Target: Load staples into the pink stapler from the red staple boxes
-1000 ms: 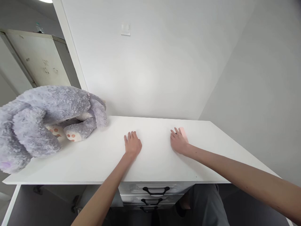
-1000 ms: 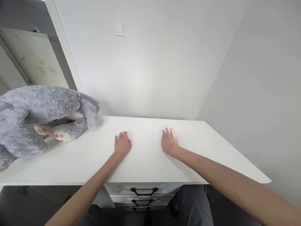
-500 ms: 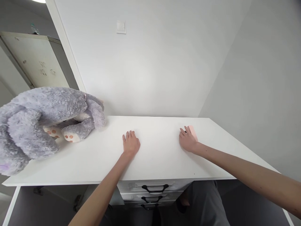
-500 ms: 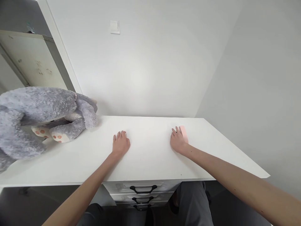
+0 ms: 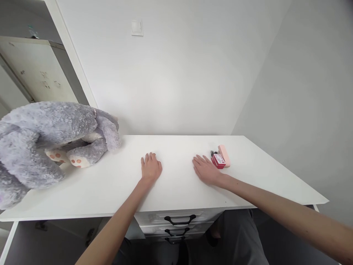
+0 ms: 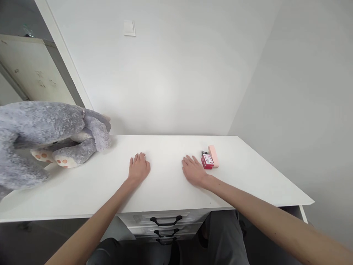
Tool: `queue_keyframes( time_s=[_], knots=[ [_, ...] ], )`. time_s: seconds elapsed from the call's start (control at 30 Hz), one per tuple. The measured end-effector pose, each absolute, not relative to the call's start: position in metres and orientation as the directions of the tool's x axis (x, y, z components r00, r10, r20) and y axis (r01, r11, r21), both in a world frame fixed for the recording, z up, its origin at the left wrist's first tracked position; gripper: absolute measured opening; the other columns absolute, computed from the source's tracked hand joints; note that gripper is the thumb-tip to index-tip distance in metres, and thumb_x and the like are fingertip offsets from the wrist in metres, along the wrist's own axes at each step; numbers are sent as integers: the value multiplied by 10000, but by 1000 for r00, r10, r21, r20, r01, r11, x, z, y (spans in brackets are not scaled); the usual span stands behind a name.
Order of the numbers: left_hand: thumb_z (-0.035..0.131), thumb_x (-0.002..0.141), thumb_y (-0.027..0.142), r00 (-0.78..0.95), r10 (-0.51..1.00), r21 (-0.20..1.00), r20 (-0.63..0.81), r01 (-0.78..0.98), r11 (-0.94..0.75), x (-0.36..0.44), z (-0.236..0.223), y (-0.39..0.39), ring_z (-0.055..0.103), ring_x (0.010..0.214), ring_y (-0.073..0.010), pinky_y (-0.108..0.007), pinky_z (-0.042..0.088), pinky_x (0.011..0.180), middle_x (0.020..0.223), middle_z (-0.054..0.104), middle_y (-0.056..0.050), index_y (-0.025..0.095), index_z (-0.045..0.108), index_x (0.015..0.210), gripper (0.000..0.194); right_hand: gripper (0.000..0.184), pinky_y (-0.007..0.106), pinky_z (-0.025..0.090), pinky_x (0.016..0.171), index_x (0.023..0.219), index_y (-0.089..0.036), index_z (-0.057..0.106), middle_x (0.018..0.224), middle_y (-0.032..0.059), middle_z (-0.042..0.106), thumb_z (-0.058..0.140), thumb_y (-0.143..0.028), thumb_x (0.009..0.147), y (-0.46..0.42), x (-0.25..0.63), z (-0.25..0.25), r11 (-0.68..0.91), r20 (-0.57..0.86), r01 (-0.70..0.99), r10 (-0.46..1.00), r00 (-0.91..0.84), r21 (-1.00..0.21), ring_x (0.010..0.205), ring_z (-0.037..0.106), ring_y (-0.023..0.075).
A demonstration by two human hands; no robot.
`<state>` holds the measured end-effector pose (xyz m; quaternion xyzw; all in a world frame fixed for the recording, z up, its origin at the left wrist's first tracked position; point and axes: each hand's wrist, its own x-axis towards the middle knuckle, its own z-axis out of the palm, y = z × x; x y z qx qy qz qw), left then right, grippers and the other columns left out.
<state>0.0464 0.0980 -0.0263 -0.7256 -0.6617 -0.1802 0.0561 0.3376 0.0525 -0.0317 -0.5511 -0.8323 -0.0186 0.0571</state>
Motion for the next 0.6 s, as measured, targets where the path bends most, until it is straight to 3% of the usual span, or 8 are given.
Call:
queue_keyframes(
  time_s=[0.07, 0.2, 0.6],
  knots=[
    [339, 962, 188, 68, 937, 143, 342, 982, -123, 47, -26, 98, 430, 1459, -329, -532, 302, 1215, 1495, 551, -201, 81, 541, 1341, 443, 676, 442, 184, 1287, 1581, -45, 371, 1687, 183, 295, 141, -436, 1079, 46, 318, -35, 376, 101, 914, 926, -364, -153, 1586, 224, 272],
    [348, 959, 190, 79, 930, 119, 360, 984, -130, 48, -27, 98, 444, 1447, -326, -527, 319, 1202, 1479, 568, -191, 98, 557, 1311, 420, 767, 433, 88, 1302, 1624, -45, 282, 1727, 168, 156, 113, -551, 1074, 48, 291, -38, 310, 72, 900, 950, -303, -305, 1612, 91, 270],
    [319, 978, 194, 103, 942, 87, 321, 987, -138, 50, -22, 96, 423, 1459, -338, -536, 306, 1212, 1529, 514, -196, 97, 567, 1280, 403, 746, 420, 64, 1310, 1626, -63, 293, 1726, 127, 179, 143, -544, 1076, 68, 283, -40, 343, 113, 878, 939, -324, -335, 1611, 114, 234]
  ],
)
